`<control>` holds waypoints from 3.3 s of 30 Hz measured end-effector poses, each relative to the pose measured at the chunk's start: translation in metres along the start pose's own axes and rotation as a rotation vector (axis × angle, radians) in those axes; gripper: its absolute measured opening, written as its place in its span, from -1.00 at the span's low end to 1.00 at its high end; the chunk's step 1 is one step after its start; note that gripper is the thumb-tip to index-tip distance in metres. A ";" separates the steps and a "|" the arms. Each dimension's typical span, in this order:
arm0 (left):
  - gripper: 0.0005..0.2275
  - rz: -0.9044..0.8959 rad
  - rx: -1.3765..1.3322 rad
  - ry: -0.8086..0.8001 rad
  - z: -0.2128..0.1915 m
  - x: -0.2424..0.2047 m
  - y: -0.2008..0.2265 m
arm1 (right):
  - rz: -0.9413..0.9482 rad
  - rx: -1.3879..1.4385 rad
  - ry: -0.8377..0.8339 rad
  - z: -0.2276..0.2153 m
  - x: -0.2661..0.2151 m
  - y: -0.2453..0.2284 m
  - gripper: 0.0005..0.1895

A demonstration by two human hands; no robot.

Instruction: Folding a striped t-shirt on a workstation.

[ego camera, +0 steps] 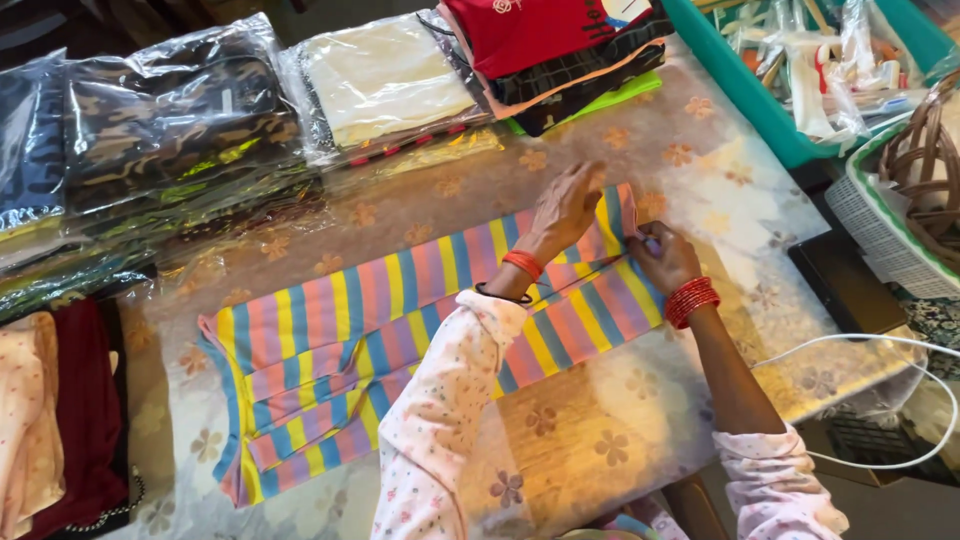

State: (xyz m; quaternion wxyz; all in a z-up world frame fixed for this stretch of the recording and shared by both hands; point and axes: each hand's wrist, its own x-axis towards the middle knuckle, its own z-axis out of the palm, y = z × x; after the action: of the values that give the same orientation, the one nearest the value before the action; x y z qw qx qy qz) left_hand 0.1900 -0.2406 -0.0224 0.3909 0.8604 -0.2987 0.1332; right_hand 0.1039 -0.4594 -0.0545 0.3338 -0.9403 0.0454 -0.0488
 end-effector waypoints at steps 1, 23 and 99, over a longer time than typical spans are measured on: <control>-0.64 -0.005 -0.001 -0.004 -0.011 -0.005 0.012 | 0.004 0.001 -0.006 0.000 0.000 0.000 -0.59; -0.73 -0.373 -0.814 0.539 -0.267 -0.264 0.043 | -0.296 -0.533 -0.213 0.154 -0.070 -0.231 -0.81; -0.23 -0.335 0.110 0.012 -0.169 -0.250 0.069 | -0.419 -0.060 -0.047 0.041 -0.099 -0.155 -0.44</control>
State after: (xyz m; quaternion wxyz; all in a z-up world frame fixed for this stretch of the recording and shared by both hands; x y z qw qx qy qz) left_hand -0.0487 -0.0461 0.0142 0.3617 0.9174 -0.1411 0.0876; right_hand 0.0192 -0.3021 0.0056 0.2894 -0.9395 -0.1574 -0.0940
